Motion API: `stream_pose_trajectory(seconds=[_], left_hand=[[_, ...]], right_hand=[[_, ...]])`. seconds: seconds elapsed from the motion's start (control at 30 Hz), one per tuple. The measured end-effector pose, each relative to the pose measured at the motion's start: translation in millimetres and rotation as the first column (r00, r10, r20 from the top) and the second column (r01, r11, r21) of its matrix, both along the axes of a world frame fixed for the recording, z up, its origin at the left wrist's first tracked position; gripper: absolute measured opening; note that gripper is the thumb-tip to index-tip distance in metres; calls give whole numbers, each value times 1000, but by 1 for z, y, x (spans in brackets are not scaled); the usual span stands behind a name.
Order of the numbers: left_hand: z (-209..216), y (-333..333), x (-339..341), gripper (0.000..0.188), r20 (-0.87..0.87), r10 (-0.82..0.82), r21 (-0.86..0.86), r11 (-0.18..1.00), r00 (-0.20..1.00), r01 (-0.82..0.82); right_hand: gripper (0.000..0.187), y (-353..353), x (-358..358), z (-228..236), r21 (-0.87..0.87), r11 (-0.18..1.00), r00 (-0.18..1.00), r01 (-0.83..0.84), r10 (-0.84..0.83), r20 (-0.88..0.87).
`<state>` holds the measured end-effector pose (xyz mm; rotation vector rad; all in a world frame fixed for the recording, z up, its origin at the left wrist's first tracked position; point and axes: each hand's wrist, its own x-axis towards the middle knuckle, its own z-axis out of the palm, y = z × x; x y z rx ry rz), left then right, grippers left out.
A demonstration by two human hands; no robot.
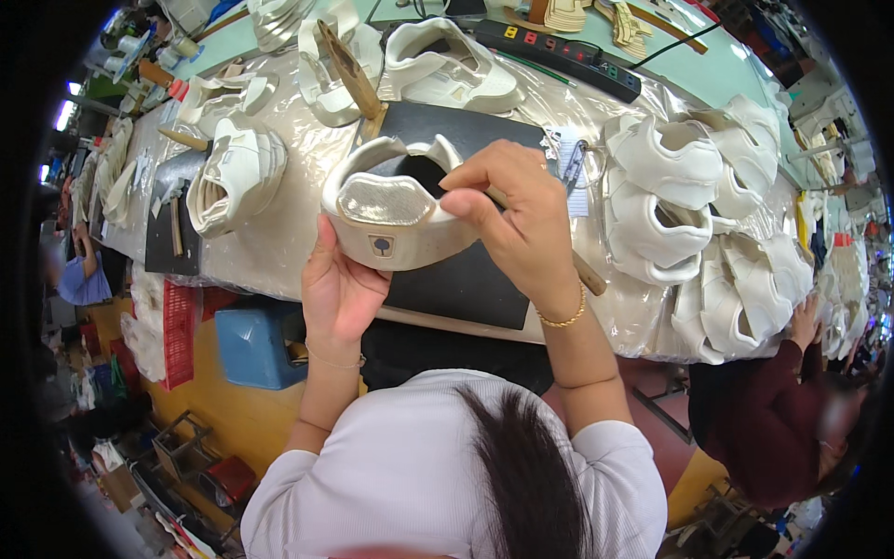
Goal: The person repeatedly shapes white shoe uppers by hand and with a wooden mallet. They press the material into a curved form, tap it to set the shape, and inspect the edges before moving to the next piece.
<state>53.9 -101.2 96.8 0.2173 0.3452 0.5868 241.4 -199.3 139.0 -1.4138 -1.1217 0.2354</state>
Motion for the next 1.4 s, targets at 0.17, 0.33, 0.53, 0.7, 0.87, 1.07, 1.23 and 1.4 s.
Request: stream_pose_trajectory(seconds=[0.17, 0.33, 0.53, 0.7, 0.87, 1.07, 1.23, 1.4], left_hand=[[-7, -10, 3, 51, 55, -23, -44, 999, 998, 25], [-14, -18, -15, 44, -173, 61, 240, 971, 983, -18], [31, 8, -38, 48, -120, 729, 961, -85, 674, 263], [61, 14, -12, 54, -331, 457, 881, -162, 825, 444], [56, 10, 3, 61, -455, 182, 889, 146, 872, 433], [58, -7, -3, 66, -464, 275, 874, 297, 842, 384], [82, -9, -47, 77, -182, 648, 983, 100, 740, 154], [94, 21, -102, 65, 43, 866, 940, -203, 498, 272]], right_hand=[[54, -4, -7, -5, -88, 994, 910, 63, -21, 414], [46, -3, -14, -12, -182, 983, 972, -19, 61, 226], [46, 1, -12, -7, -154, 976, 961, -157, 186, 203], [48, -3, -12, -10, -159, 970, 953, -184, 216, 214], [69, -9, -9, -8, 121, 974, 973, -191, 204, -109], [47, -38, -67, 48, 613, 410, 163, -676, 893, -419], [53, -32, -105, 68, 810, 58, -436, -583, 819, -373], [47, -30, -113, 68, 852, 73, -525, -519, 759, -385]])
